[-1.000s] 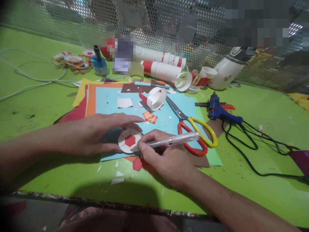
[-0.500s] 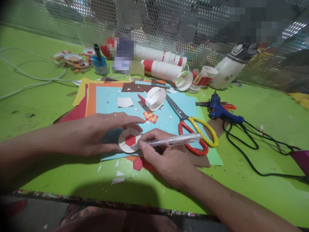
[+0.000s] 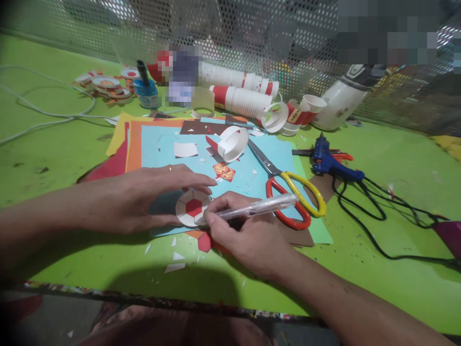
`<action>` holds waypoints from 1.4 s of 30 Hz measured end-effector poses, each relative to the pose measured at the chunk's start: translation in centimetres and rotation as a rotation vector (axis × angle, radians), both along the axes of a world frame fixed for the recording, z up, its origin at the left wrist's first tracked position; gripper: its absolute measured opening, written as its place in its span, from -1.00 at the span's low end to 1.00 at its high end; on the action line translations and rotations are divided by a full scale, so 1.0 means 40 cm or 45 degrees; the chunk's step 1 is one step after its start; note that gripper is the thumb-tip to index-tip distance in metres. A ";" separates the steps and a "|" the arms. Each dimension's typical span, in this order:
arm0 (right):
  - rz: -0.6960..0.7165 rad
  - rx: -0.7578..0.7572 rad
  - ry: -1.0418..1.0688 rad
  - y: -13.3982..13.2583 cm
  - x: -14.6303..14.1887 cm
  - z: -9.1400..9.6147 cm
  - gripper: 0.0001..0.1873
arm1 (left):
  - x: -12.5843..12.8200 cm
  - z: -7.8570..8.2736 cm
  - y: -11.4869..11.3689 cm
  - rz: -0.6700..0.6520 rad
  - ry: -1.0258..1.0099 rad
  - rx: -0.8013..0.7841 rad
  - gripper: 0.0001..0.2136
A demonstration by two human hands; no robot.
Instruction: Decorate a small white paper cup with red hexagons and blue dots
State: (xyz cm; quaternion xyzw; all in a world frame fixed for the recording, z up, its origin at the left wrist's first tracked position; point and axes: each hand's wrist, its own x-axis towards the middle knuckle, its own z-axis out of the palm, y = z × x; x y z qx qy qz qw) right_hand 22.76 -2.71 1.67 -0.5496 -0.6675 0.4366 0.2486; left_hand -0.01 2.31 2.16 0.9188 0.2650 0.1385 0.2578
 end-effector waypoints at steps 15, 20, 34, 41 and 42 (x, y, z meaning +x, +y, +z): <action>0.072 -0.003 0.020 0.005 -0.002 0.002 -0.88 | 0.006 0.007 -0.006 -0.020 0.015 -0.001 -0.50; 0.083 -0.018 0.012 0.004 0.001 -0.003 -0.89 | 0.008 0.008 -0.007 -0.050 0.005 -0.020 -0.51; -0.226 0.323 0.691 0.032 0.043 -0.002 -0.86 | 0.001 0.017 0.000 0.033 0.020 -0.152 -0.36; -0.215 0.382 0.310 0.044 0.047 -0.031 -0.76 | 0.009 0.014 0.005 0.104 -0.006 -0.221 -0.58; -0.180 0.370 0.263 0.044 0.046 -0.034 -0.75 | 0.010 0.011 0.007 0.105 -0.011 -0.216 -0.58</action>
